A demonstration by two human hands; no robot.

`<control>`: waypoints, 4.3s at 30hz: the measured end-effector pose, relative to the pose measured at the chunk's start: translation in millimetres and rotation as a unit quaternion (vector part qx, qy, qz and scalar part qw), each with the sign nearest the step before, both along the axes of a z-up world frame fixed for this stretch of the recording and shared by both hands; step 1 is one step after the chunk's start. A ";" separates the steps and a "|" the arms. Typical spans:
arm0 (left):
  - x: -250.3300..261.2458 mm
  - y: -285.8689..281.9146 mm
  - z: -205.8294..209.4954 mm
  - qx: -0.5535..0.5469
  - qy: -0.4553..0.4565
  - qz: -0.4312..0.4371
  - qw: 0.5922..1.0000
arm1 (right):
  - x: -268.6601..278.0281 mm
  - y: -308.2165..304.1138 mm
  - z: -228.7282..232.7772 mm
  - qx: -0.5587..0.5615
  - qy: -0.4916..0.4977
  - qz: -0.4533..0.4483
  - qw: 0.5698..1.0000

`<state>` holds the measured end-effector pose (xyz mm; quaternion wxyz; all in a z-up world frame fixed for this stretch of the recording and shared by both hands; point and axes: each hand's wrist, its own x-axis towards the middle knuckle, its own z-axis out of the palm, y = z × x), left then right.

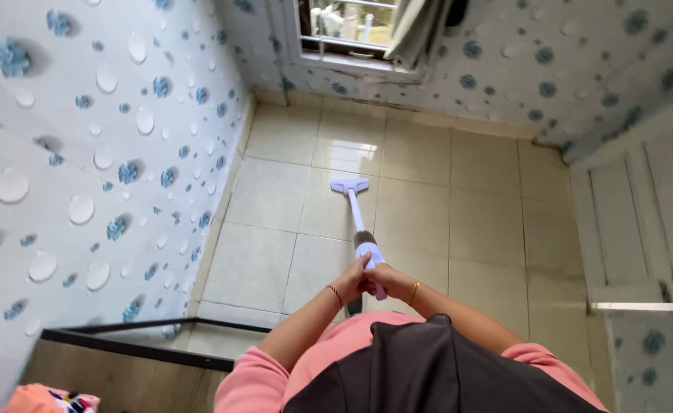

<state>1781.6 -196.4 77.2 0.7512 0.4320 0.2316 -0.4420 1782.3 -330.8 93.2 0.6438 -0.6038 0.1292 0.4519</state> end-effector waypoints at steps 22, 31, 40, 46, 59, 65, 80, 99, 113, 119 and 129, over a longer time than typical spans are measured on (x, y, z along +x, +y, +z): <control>135.0 63.0 -43.6 -0.062 -0.003 0.123 0.990 | 163.5 69.6 5.4 -0.031 0.045 0.071 0.996; 229.2 180.9 -26.1 -0.034 0.014 0.063 0.997 | 241.1 181.1 11.5 -0.029 0.075 0.020 0.997; 320.7 297.1 -24.7 0.017 0.007 -0.044 0.999 | 303.7 295.5 3.0 0.031 0.020 -0.047 0.998; 337.1 323.1 -24.8 -0.002 0.013 -0.089 0.996 | 310.9 321.8 -5.3 0.025 0.019 -0.083 0.996; 319.9 347.2 50.4 -0.101 0.056 -0.112 0.987 | 284.6 325.0 120.0 0.127 0.107 -0.116 0.979; 307.2 330.1 54.5 -0.095 0.043 -0.067 0.992 | 281.9 311.4 96.6 0.118 0.085 -0.102 0.984; 275.0 255.0 -1.6 -0.009 0.004 0.006 1.000 | 271.2 252.4 36.4 0.023 0.033 -0.018 0.999; 204.2 269.6 -0.9 -0.016 -0.025 0.065 0.997 | 220.4 264.8 36.4 0.052 0.048 0.007 0.997; 216.2 393.0 71.4 -0.097 0.007 -0.022 0.995 | 220.0 365.1 91.5 0.059 0.134 -0.036 0.989; 234.8 452.8 58.1 -0.121 0.000 -0.030 0.992 | 233.8 425.1 81.9 0.046 0.105 -0.036 0.993; 292.3 498.6 -45.5 -0.017 -0.020 -0.025 0.999 | 277.8 493.4 16.5 0.028 0.034 -0.057 0.997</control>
